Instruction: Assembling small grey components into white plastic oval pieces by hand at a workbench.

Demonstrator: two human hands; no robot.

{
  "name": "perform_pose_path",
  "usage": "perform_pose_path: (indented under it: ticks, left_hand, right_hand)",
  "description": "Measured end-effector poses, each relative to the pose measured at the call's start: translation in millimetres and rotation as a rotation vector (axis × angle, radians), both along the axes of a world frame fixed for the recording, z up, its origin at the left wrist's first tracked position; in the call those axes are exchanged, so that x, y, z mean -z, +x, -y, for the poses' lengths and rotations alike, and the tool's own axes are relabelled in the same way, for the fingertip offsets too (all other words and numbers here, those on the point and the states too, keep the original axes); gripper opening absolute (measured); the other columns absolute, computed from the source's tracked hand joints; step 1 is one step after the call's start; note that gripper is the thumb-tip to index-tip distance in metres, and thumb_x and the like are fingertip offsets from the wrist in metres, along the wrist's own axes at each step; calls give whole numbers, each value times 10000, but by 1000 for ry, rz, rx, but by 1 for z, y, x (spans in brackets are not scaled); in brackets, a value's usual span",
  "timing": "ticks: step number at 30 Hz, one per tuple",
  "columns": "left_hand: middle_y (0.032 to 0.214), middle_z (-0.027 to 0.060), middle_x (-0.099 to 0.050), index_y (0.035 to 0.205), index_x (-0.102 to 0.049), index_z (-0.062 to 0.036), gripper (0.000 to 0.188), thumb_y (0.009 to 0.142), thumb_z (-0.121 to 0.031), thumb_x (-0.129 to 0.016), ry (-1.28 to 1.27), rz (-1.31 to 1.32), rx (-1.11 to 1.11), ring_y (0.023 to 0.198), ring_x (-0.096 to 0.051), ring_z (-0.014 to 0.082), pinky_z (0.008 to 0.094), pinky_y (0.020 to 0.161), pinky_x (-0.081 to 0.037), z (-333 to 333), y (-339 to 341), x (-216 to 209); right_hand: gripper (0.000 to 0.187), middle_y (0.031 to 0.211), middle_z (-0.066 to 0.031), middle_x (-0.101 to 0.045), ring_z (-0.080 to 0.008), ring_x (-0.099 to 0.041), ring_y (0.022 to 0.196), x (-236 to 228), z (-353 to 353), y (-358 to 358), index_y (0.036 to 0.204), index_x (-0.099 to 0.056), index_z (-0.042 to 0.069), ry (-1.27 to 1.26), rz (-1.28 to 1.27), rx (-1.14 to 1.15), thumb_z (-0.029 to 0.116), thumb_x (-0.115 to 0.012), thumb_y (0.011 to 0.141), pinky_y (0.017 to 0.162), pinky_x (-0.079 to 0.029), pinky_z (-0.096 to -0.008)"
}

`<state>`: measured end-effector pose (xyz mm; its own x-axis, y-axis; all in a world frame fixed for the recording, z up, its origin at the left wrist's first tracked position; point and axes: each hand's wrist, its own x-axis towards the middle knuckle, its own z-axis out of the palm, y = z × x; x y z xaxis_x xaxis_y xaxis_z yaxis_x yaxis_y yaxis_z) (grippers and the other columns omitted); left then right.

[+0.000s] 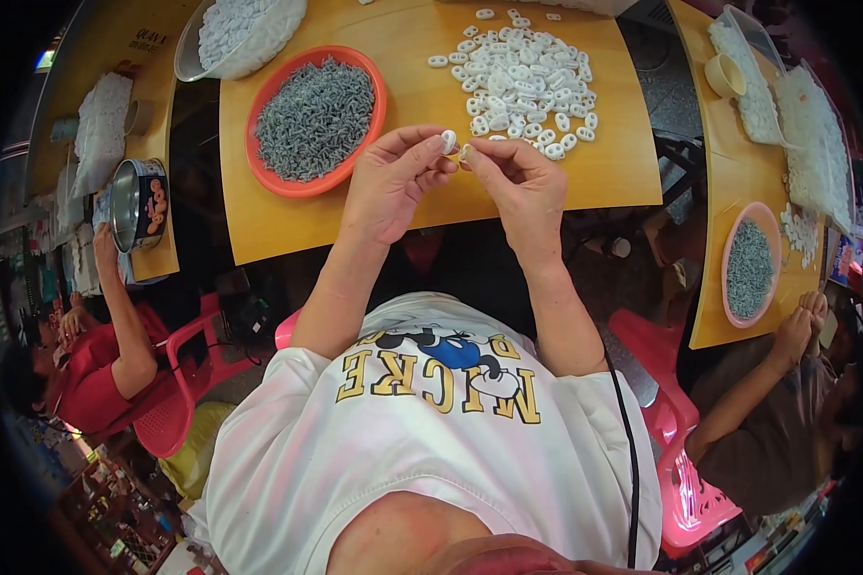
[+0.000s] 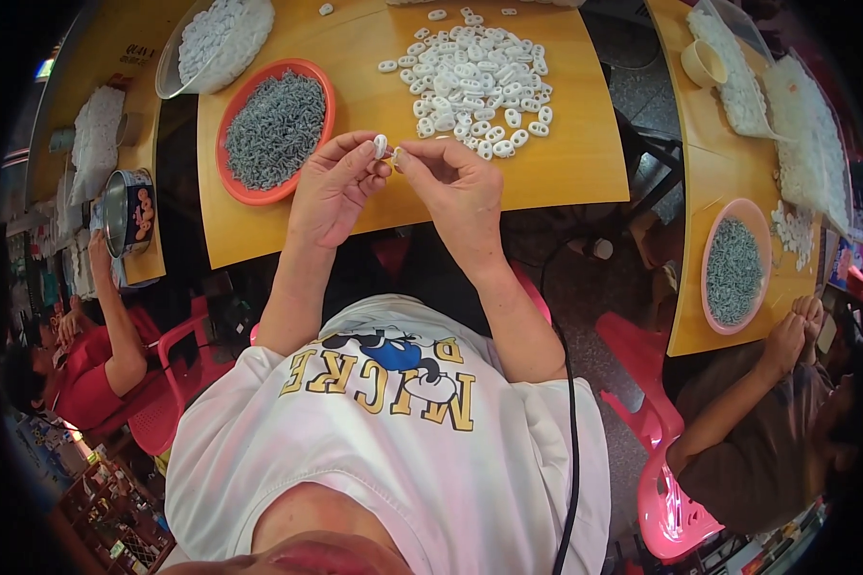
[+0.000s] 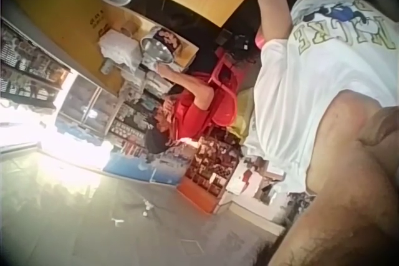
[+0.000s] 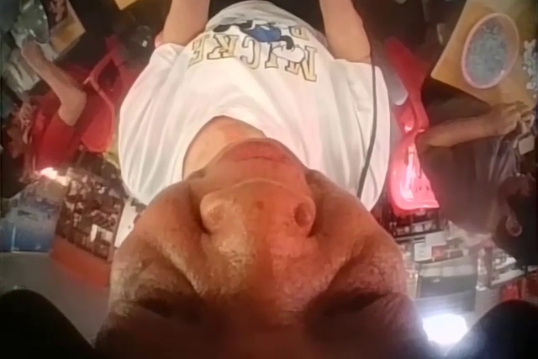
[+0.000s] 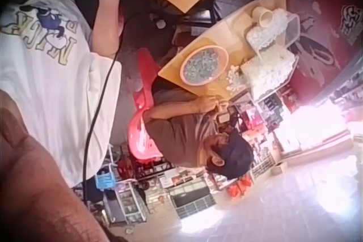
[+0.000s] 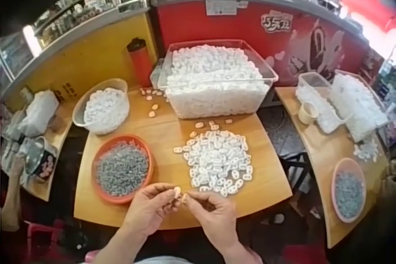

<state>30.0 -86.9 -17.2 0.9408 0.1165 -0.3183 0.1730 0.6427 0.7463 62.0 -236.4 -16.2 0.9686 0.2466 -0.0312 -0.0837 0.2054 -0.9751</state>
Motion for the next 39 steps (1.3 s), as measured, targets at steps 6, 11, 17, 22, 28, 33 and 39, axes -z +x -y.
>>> perform_pose_path:
  ticks: [6,11,17,22,28,33,39]
  left_hand:
    - [903,112,-645,981,-603,22,168,827,-45,-605,54,35,-33,760,-630,163,257,672,-515,3,-1,-2]
    - [909,118,-645,993,-609,30,187,815,-25,-613,98,45,-33,771,-631,171,266,684,-518,3,-2,-2]
    - [904,120,-646,991,-611,34,190,809,-17,-617,115,41,-35,766,-631,172,266,682,-517,2,-3,-1]
    - [896,121,-649,1000,-613,38,201,808,-18,-619,177,57,-53,755,-633,167,262,677,-523,3,-4,-1]
    - [873,120,-655,989,-625,43,201,802,-31,-633,325,111,-84,740,-633,150,242,663,-520,9,-4,-1]
    - [873,112,-656,993,-631,40,204,803,-34,-633,404,132,-49,736,-628,141,237,663,-515,10,-5,0]
    - [837,84,-650,998,-641,19,199,811,-46,-627,436,149,-30,736,-618,127,226,666,-505,7,-3,-1]
  right_hand:
    - [118,817,-39,-641,-69,-596,724,0,0,0,914,-641,-30,-31,-2,8,0,-624,800,646,-454,-172]
    - [117,818,-41,-640,-73,-597,723,4,-1,1,912,-638,-33,-27,7,20,-2,-623,800,655,-460,-175]
    - [114,823,-45,-640,-80,-603,735,3,0,1,908,-636,-36,-52,-4,9,-6,-623,799,663,-466,-181]
    - [113,827,-45,-640,-84,-604,736,4,-1,0,907,-636,-35,-47,-3,9,-5,-624,799,667,-468,-183]
    - [109,812,-44,-641,-83,-605,740,2,-1,0,904,-637,-35,-70,1,17,-1,-622,802,663,-466,-180]
    - [114,769,-34,-640,-51,-565,672,-2,-1,1,902,-643,-28,-55,-18,18,19,-636,798,598,-427,-163]
    - [121,747,-24,-638,-30,-520,626,-3,-3,1,897,-648,-16,-16,-38,-4,40,-654,791,557,-392,-156]
